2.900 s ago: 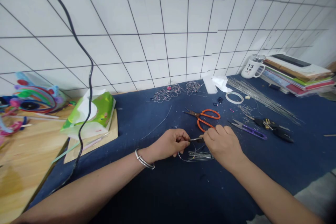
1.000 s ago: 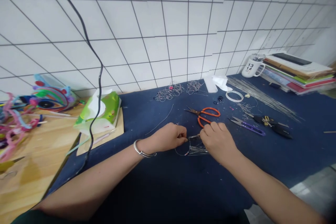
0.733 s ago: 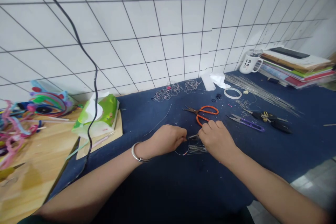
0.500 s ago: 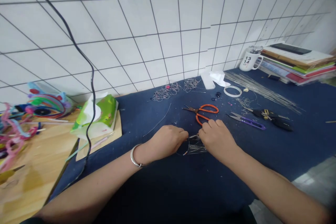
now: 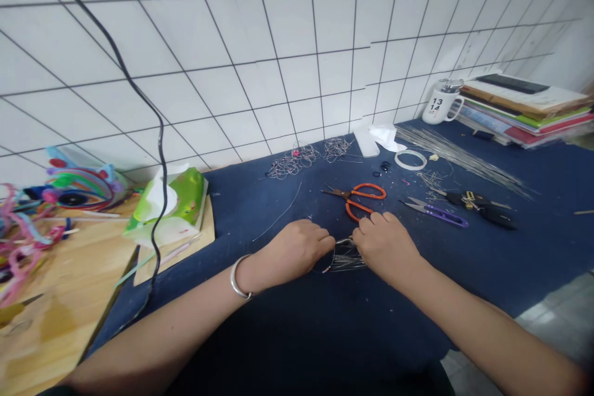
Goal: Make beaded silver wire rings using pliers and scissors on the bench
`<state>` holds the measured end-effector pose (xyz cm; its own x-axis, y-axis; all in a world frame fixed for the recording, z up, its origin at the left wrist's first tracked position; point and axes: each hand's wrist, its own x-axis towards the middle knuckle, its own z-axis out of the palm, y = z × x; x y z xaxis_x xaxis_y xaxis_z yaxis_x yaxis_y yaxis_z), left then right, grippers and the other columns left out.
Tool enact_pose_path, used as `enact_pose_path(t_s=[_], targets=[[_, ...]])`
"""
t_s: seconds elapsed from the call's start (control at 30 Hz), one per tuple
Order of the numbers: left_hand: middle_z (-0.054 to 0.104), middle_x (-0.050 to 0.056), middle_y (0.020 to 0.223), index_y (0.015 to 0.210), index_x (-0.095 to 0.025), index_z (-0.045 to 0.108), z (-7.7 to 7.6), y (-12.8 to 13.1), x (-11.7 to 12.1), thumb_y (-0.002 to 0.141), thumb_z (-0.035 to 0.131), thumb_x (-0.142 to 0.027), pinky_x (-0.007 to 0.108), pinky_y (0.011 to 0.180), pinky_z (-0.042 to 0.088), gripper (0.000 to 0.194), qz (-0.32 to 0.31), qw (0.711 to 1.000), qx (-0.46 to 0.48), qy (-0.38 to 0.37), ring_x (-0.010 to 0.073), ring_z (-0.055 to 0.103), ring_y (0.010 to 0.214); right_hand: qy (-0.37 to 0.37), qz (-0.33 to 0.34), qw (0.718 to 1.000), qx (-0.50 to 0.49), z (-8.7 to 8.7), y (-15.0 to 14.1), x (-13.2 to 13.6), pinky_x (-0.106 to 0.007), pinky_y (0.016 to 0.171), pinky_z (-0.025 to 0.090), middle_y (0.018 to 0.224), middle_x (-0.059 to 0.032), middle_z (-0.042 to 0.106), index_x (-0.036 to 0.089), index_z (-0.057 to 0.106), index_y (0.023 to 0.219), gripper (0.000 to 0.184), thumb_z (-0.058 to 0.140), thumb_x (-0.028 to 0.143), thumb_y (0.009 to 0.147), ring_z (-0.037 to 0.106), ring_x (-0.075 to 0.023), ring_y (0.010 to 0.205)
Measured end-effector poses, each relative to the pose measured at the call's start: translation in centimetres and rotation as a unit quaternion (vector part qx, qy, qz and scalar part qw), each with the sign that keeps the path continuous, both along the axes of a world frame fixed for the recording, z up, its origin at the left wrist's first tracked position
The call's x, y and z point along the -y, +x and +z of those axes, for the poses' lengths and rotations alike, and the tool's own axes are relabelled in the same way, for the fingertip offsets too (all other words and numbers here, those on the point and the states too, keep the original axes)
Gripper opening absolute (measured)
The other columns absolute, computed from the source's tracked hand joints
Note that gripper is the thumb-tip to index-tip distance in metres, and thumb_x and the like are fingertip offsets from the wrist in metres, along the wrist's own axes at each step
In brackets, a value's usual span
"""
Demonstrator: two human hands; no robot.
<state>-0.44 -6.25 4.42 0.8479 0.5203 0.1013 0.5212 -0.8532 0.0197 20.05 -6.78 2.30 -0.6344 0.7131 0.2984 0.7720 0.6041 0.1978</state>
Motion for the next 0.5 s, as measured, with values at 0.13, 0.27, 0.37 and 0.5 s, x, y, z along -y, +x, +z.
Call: enact_pose_path(t_s=[0.13,0.27,0.37,0.5], targets=[[0.051,0.002,0.064,0.068,-0.016,0.048,-0.1,0.0,0.0,0.082,0.036,-0.010,0.027,0.062,0.035,0.020,-0.003,1.000,0.004,0.009,0.0119,0.045,0.059,-0.003,-0.012,1.000,-0.001,-0.1,0.0,0.1,-0.031,0.063,0.022,0.066,-0.0060,0.056,0.015,0.059,0.068,0.014,0.048,0.010,0.076,0.044,-0.0172,0.068],[0.052,0.002,0.065,0.070,-0.015,0.049,-0.3,0.1,0.0,0.082,0.036,-0.011,0.027,0.062,0.035,0.019,0.002,1.000,0.005,0.007,0.0119,0.045,0.060,-0.005,-0.020,1.000,-0.008,-0.4,0.2,0.1,-0.031,0.063,0.023,0.066,-0.0060,0.056,0.015,0.059,0.067,0.015,0.048,0.011,0.076,0.046,-0.0175,0.068],[0.054,0.003,0.067,0.074,-0.015,0.052,-0.6,0.0,-0.1,0.083,0.035,-0.013,0.027,0.060,0.035,0.019,0.038,0.999,0.016,-0.013,0.0123,0.047,0.061,-0.005,-0.033,0.999,-0.013,-0.5,0.4,0.0,-0.031,0.062,0.023,0.066,-0.0057,0.057,0.015,0.060,0.068,0.014,0.048,0.011,0.076,0.047,-0.0178,0.067],[0.057,0.003,0.072,0.084,-0.016,0.056,-1.1,0.0,-0.3,0.085,0.036,-0.022,0.025,0.061,0.037,0.021,0.121,0.982,0.100,-0.104,0.0121,0.050,0.064,-0.027,-0.060,0.998,-0.020,-0.5,0.5,-0.2,-0.031,0.062,0.025,0.067,-0.0050,0.058,0.016,0.060,0.068,0.013,0.049,0.014,0.075,0.050,-0.0185,0.067]])
